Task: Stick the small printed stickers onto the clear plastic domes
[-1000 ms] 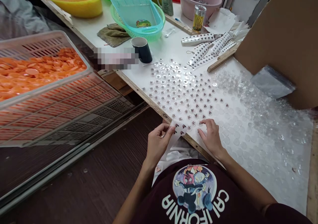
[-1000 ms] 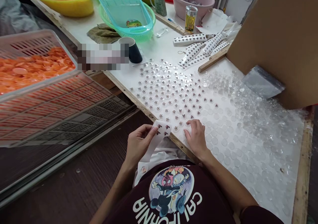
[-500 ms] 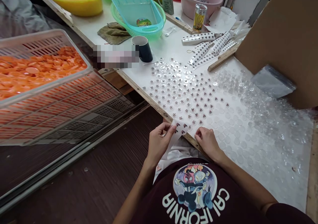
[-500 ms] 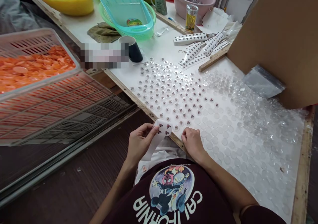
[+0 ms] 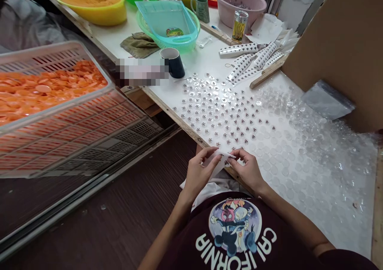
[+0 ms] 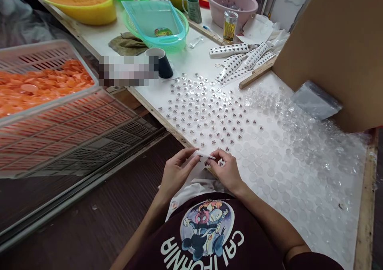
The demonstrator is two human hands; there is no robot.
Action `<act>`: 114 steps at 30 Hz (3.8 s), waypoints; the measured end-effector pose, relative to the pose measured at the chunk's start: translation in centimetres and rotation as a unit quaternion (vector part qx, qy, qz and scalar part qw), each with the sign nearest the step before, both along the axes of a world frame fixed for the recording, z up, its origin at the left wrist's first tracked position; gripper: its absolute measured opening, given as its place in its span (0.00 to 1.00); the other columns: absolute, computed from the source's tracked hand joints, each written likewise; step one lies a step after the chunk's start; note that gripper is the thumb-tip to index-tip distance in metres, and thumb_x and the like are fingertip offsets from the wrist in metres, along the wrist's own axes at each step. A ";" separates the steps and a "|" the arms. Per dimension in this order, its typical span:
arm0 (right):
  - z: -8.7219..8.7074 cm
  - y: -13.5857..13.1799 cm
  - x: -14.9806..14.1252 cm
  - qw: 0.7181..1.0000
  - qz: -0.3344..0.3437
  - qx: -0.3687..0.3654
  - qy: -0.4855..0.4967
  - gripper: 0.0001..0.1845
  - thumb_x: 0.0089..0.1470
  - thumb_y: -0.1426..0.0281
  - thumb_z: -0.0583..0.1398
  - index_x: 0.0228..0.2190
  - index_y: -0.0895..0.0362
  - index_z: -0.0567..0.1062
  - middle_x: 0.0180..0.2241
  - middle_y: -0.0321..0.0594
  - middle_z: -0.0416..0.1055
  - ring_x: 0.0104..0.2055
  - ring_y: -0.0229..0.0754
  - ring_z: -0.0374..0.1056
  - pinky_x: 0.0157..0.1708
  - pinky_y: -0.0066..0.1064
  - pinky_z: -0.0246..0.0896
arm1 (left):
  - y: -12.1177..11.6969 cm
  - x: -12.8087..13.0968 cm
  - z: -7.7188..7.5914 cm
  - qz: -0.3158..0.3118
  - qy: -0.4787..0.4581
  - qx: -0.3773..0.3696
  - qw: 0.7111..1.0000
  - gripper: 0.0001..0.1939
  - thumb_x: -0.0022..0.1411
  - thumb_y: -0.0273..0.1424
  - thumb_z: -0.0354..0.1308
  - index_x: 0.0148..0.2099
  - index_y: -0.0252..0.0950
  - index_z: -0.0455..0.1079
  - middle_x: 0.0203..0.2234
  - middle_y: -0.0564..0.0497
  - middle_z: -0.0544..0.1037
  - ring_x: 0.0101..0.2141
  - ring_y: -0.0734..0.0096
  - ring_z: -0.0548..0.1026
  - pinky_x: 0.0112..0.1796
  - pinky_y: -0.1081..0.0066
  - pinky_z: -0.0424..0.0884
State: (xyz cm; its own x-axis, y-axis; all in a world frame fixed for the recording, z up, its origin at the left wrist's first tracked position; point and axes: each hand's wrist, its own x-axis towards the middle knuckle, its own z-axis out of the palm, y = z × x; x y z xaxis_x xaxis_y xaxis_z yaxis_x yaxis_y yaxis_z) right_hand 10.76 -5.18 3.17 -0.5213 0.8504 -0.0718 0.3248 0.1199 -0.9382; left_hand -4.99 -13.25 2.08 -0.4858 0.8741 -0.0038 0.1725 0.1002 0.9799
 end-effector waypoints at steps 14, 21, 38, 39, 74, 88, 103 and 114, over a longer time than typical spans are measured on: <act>1.4 -0.1 -0.3 0.990 -0.063 0.126 0.028 0.08 0.58 0.65 0.62 0.41 0.51 0.76 0.38 0.38 0.74 0.40 0.43 0.68 0.46 0.37 0.62 | 0.2 0.4 -0.1 -0.001 0.067 -0.007 0.998 0.14 0.63 0.40 0.61 0.28 0.38 0.74 0.23 0.53 0.77 0.28 0.69 0.70 0.34 0.70 0.66; 2.0 1.0 -0.6 0.992 -0.064 0.056 0.093 0.16 0.58 0.63 0.62 0.46 0.51 0.66 0.33 0.35 0.73 0.39 0.43 0.72 0.49 0.39 0.65 | 0.1 0.7 0.3 -0.030 0.095 -0.017 0.995 0.13 0.64 0.40 0.60 0.30 0.39 0.76 0.24 0.52 0.78 0.28 0.67 0.70 0.36 0.69 0.66; -2.6 5.7 6.0 0.987 -0.102 0.046 -0.113 0.18 0.50 0.65 0.60 0.44 0.53 0.66 0.31 0.36 0.75 0.34 0.43 0.71 0.40 0.36 0.63 | -0.3 -0.7 -0.4 0.012 0.075 -0.041 0.996 0.14 0.63 0.39 0.60 0.29 0.37 0.74 0.24 0.53 0.77 0.27 0.70 0.70 0.28 0.72 0.62; -2.8 5.7 6.1 0.987 -0.091 0.051 -0.126 0.18 0.50 0.66 0.59 0.44 0.53 0.66 0.31 0.35 0.74 0.34 0.43 0.71 0.39 0.35 0.63 | -0.3 -0.7 -0.4 0.012 0.075 -0.041 0.996 0.14 0.63 0.39 0.60 0.29 0.38 0.74 0.24 0.52 0.77 0.28 0.70 0.70 0.28 0.72 0.62; -1.0 4.9 2.4 0.957 -0.069 0.175 -0.221 0.10 0.64 0.63 0.57 0.41 0.55 0.74 0.44 0.47 0.74 0.44 0.49 0.70 0.48 0.42 0.58 | 0.2 0.0 0.1 0.021 0.054 -0.020 0.998 0.13 0.63 0.38 0.61 0.28 0.38 0.74 0.22 0.53 0.75 0.28 0.69 0.70 0.29 0.72 0.65; 0.8 0.7 0.5 0.998 0.054 -0.011 -0.010 0.12 0.61 0.61 0.59 0.30 0.54 0.76 0.31 0.36 0.77 0.36 0.42 0.70 0.39 0.33 0.60 | 1.1 1.1 0.7 -0.001 -0.020 0.021 1.000 0.13 0.61 0.37 0.62 0.27 0.36 0.72 0.20 0.55 0.71 0.24 0.74 0.63 0.28 0.73 0.61; 1.7 0.5 -0.2 0.996 -0.031 0.022 0.084 0.15 0.56 0.68 0.63 0.45 0.51 0.70 0.35 0.34 0.73 0.40 0.41 0.69 0.46 0.37 0.59 | 1.2 1.6 0.4 0.002 -0.015 0.018 1.000 0.18 0.58 0.39 0.63 0.22 0.36 0.66 0.18 0.57 0.65 0.23 0.75 0.59 0.26 0.74 0.59; -0.2 9.4 5.2 0.971 -0.215 0.094 0.042 0.22 0.52 0.65 0.65 0.46 0.51 0.63 0.32 0.33 0.73 0.37 0.42 0.70 0.44 0.38 0.62 | 0.8 0.6 0.0 -0.006 0.017 0.004 1.000 0.16 0.61 0.38 0.60 0.23 0.36 0.67 0.18 0.56 0.65 0.23 0.74 0.59 0.27 0.73 0.58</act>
State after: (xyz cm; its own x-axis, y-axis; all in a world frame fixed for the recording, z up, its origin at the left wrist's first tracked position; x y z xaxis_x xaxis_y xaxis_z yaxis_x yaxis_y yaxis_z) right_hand 15.97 4.17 2.94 -0.1133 0.9845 0.1342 0.3060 0.1631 -0.9380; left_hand -4.38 -12.48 2.05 -0.4751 0.8797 0.0205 0.2076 0.0894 0.9741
